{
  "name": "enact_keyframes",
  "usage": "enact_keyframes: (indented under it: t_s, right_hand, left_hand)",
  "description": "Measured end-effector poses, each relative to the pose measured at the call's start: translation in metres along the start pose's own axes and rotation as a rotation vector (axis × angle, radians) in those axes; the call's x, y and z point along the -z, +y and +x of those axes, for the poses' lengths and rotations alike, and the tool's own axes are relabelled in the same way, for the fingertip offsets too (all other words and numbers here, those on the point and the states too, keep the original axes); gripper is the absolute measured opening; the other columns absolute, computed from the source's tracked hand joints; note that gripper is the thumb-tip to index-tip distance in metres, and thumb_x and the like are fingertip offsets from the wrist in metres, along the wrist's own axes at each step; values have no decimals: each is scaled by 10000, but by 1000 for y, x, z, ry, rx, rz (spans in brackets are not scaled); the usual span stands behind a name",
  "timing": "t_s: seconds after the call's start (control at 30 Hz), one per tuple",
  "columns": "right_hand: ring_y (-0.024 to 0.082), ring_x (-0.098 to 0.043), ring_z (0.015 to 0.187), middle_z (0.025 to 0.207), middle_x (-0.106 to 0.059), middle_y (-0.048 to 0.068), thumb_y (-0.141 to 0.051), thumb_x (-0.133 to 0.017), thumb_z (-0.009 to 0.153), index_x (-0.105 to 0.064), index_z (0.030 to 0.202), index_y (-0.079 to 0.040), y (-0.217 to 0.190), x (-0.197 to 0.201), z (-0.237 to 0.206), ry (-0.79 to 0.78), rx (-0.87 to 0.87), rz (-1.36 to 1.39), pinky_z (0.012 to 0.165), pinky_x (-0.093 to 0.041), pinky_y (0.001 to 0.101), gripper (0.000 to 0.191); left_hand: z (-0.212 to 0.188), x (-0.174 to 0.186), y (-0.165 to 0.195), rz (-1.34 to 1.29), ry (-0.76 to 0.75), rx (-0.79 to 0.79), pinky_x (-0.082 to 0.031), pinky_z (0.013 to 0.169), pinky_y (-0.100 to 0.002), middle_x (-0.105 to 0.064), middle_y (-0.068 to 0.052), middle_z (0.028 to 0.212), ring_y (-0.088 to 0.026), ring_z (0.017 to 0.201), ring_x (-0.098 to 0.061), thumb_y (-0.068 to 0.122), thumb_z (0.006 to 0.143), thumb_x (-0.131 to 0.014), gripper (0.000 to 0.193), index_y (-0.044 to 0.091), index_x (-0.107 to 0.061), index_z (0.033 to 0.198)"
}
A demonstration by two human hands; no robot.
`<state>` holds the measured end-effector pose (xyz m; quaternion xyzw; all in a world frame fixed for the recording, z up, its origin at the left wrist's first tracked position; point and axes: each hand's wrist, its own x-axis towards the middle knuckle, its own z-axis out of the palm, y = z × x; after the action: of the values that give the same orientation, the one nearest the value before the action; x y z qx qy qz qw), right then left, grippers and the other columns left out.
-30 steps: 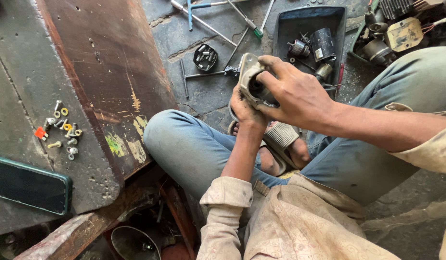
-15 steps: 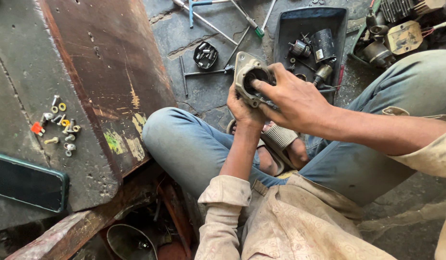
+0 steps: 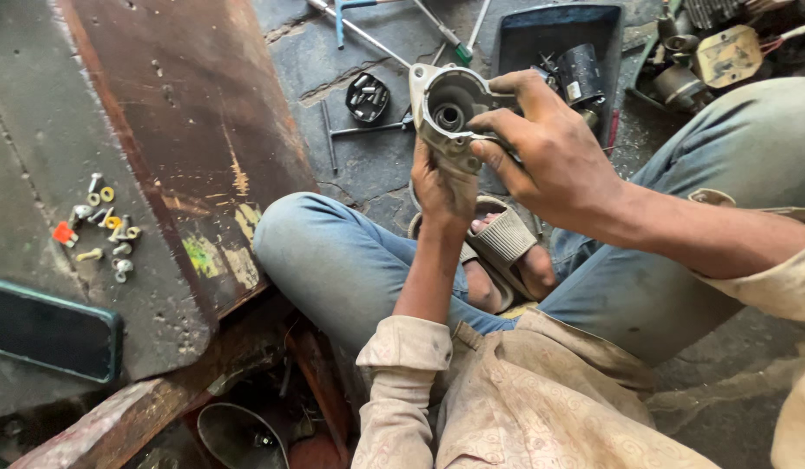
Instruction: The person sits on the floor and assembles a small mechanical component by inserting a cylindrical part into a housing, rotating it to check fit, and wiping it with a cloth. They handle multiple small parts and tools laid out on the floor.
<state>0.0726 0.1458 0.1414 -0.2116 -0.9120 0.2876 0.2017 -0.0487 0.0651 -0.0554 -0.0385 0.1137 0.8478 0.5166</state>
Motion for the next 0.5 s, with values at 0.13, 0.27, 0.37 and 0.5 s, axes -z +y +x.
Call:
enact_keyframes:
  t_s: [0.13, 0.27, 0.37, 0.5]
  right_hand:
    - [426, -611, 1150, 1312, -547, 247, -147, -720, 1020, -674, 1208, 14, -2, 5, -1, 41, -9, -18, 936, -507, 499, 252]
    - [414, -616, 1172, 1318, -551, 234, -157, -735, 1029, -683, 1210, 10, -3, 9, 0, 77, 32, -33, 964, -515, 490, 252]
    - [378, -615, 1184, 1320, -532, 231, -167, -740, 1077, -681, 1188, 26, -7, 16, -1, 122, 45, -7, 961, -521, 441, 230]
    - [337, -591, 1180, 1253, -556, 226, -114, -699, 1121, -684, 1181, 36, -5, 42, 1, 234, 81, -67, 976, -501, 439, 162]
  left_hand:
    - [-8, -16, -3, -4, 39, 7, -561, 975, -380, -672, -108, 1292, -219, 1120, -684, 257, 1165, -437, 357, 32, -551, 1418]
    - [-7, -23, 0, 37, -29, 29, -554, 997, -385, -672, -117, 1304, -219, 1140, -681, 233, 1176, -490, 323, 19, -554, 1409]
    - [-7, -24, 3, 70, 15, 16, -551, 1043, -392, -671, -118, 1304, -223, 1161, -679, 249, 1148, -522, 339, 12, -553, 1389]
    - [-3, -29, -1, 127, 22, 8, -536, 1090, -409, -667, -122, 1319, -229, 1195, -674, 223, 1147, -532, 334, 6, -552, 1399]
